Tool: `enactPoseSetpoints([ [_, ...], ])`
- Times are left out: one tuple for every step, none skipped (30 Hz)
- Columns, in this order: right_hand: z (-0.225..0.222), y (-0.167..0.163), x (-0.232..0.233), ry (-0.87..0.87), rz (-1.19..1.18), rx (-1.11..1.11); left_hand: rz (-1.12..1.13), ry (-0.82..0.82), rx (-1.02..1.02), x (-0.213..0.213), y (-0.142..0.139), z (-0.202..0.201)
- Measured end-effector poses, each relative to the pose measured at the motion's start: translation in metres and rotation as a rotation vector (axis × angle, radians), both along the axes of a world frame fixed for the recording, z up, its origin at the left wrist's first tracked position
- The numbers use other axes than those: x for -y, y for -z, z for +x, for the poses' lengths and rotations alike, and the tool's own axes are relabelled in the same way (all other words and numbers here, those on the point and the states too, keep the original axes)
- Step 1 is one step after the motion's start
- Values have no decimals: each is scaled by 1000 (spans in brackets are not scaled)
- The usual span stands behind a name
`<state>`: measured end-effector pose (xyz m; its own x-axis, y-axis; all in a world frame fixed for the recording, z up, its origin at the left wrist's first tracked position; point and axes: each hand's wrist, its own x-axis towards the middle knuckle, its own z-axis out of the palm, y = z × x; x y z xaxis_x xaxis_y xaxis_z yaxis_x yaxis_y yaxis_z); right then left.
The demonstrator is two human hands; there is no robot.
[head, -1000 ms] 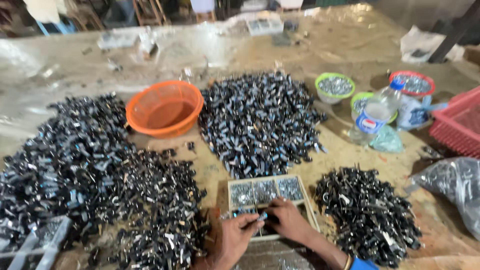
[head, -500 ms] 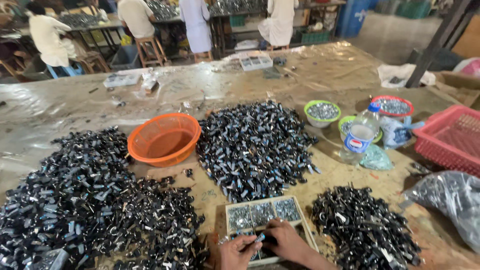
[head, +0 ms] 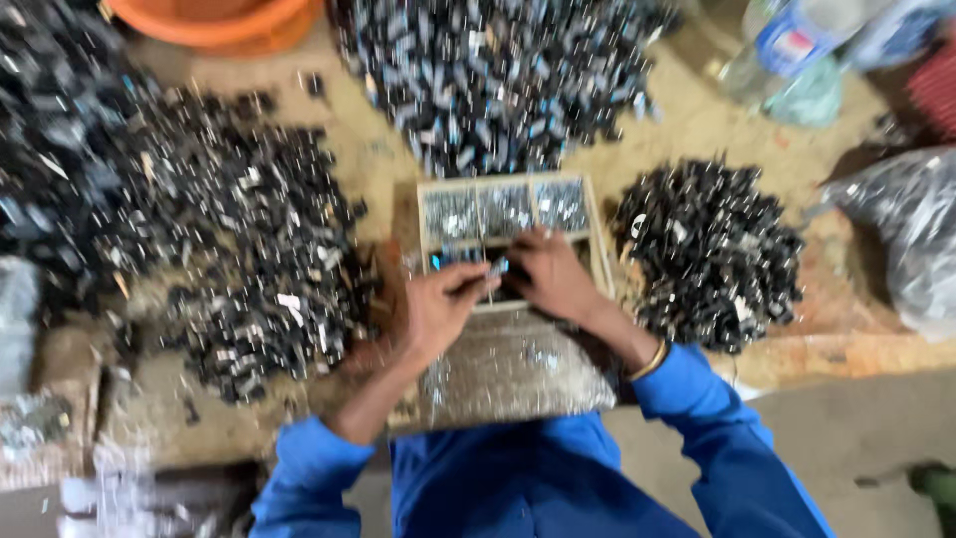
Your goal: The person sits at a workbench assembling padlock lock cylinders. They pick small pin tumbler parts from a compartment tray, insert them one at a time into a cylinder body held in their hands, and place finished cylinders with a pile of assembled units, repeating the cycle continuously.
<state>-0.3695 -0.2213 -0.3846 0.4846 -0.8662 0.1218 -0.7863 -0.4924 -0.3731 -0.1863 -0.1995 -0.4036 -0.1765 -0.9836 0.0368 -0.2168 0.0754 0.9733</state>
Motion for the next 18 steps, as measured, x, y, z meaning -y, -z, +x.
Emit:
enactPoseSetpoints([
  [1,5,1,-4,-1,-20,-14,7,-46,0,9,1],
  [0,10,2,-19,-15,37,-35,10,-93,0,17,1],
  [0,13,6,-31,-43,94,-70,14,-140,5,20,3],
  [-1,18,7,-40,-57,151,-77,10,-97,6,27,5],
  [-2,22,8,-51,-46,197,-82,7,-54,4,32,9],
  [-4,27,11,-60,-47,245,-98,7,-9,8,37,12],
  [-6,33,12,-66,-41,292,-101,14,-42,8,43,12],
  [-7,38,15,-69,-29,305,-113,20,-74,11,48,13],
  [-8,44,18,-73,-19,320,-127,25,-103,14,53,15],
  [-9,51,18,-72,3,338,-100,33,-128,11,58,17],
  [-10,57,18,-74,-7,331,-81,44,-152,11,63,20],
  [-10,64,18,-74,-16,324,-61,55,-177,11,68,24],
  [-13,69,15,-72,-16,310,-106,50,-148,10,74,25],
  [-16,75,15,-79,-12,308,-159,46,-118,12,79,27],
  [-18,79,14,-86,-5,310,-210,41,-85,10,82,28],
  [-20,83,12,-96,-9,313,-202,54,-125,9,86,29],
  [-21,87,11,-78,13,326,-205,67,-163,10,89,30],
  [-22,89,10,-60,32,338,-210,79,-201,10,91,30],
])
